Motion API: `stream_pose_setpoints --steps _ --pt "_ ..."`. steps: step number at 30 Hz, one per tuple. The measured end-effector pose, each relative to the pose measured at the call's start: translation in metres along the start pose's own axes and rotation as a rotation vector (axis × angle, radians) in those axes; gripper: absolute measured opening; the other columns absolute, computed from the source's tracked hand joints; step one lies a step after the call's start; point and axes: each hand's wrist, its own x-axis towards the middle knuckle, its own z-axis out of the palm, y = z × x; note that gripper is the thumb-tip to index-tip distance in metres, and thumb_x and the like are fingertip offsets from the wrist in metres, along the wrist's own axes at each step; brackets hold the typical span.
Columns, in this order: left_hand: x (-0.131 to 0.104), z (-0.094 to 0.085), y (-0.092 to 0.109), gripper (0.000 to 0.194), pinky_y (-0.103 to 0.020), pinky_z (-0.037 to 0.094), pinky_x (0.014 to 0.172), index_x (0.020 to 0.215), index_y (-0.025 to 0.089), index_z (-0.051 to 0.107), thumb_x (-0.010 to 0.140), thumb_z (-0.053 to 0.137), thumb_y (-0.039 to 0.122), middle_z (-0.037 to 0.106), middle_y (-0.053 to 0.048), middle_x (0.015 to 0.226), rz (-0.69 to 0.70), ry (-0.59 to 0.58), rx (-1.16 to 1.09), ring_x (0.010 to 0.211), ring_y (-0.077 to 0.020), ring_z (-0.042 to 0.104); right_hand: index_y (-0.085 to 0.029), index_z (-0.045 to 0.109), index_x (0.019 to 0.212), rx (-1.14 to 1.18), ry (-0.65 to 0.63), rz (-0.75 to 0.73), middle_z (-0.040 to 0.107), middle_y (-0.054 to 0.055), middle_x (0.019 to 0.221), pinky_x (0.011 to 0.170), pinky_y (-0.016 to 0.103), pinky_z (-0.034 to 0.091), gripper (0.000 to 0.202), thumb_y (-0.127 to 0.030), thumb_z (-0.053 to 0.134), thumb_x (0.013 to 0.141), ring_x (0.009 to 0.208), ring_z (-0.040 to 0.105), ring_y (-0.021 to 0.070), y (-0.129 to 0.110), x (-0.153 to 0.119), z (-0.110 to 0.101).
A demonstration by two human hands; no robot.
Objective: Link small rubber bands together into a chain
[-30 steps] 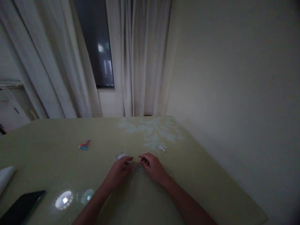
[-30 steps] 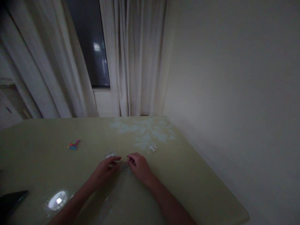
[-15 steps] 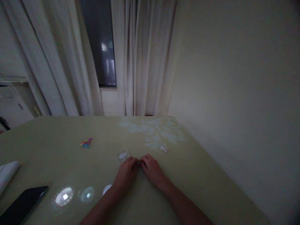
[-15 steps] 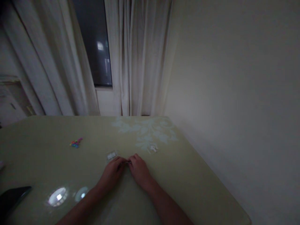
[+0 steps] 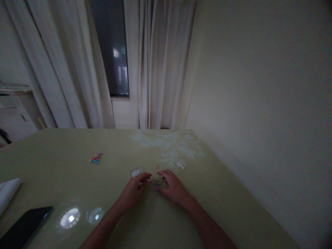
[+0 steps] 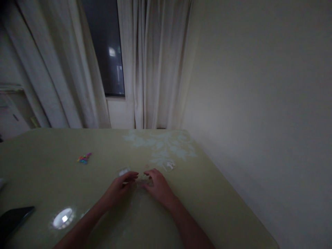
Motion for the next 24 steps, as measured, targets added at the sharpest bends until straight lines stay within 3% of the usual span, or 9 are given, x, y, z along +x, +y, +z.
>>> stream_pose_setpoints --steps 3,7,10,13,19,24 --pt "-0.006 -0.002 0.001 0.043 -0.038 0.058 0.090 0.125 0.022 0.070 0.084 0.055 0.021 0.075 -0.013 0.121 0.008 -0.028 0.184 0.100 -0.0252 0.073 -0.021 0.061 0.138 -0.112 -0.070 0.002 0.060 0.013 0.135 0.111 0.042 0.043 0.063 -0.031 0.085 0.082 0.128 0.055 0.0304 -0.001 -0.005 0.000" --pt "-0.008 0.010 0.007 0.044 -0.039 0.055 0.093 0.127 0.020 0.070 0.084 0.061 0.021 0.072 -0.014 0.118 0.057 -0.028 0.317 0.100 -0.0268 0.070 -0.022 0.067 0.130 -0.169 -0.101 0.010 0.062 0.011 0.123 0.106 0.038 0.047 0.036 -0.022 0.071 0.094 0.117 0.059 0.0263 -0.006 -0.004 0.010" --pt "-0.003 0.022 0.012 0.028 -0.039 0.054 0.092 0.111 0.018 0.075 0.092 0.055 0.025 0.072 -0.014 0.108 0.088 0.002 0.324 0.100 -0.0278 0.068 -0.020 0.070 0.121 -0.221 -0.096 -0.005 0.063 0.010 0.116 0.099 0.034 0.050 0.025 -0.013 0.059 0.099 0.109 0.062 0.0239 -0.009 0.001 0.023" --pt "0.001 0.027 0.013 0.030 -0.039 0.054 0.087 0.100 0.018 0.076 0.097 0.047 0.027 0.072 -0.013 0.100 0.084 0.041 0.317 0.094 -0.0272 0.069 -0.018 0.072 0.111 -0.272 -0.078 0.016 0.066 0.010 0.111 0.095 0.034 0.051 0.023 -0.011 0.053 0.101 0.104 0.064 0.0239 -0.009 0.005 0.031" --pt "0.001 0.019 0.007 0.032 -0.040 0.055 0.092 0.106 0.020 0.077 0.096 0.048 0.027 0.079 -0.011 0.107 0.076 0.079 0.215 0.101 -0.0275 0.072 -0.020 0.075 0.108 -0.067 0.043 -0.030 0.072 0.007 0.106 0.094 0.031 0.050 0.020 -0.013 0.057 0.101 0.102 0.067 0.0205 -0.004 0.006 0.024" --pt "0.001 0.002 0.002 0.036 -0.037 0.057 0.090 0.112 0.022 0.076 0.094 0.046 0.030 0.081 -0.010 0.108 0.016 0.033 0.105 0.102 -0.0267 0.076 -0.020 0.074 0.115 0.063 0.100 -0.077 0.074 0.007 0.111 0.095 0.031 0.050 0.023 -0.013 0.060 0.099 0.103 0.069 0.0198 0.000 0.006 0.007"
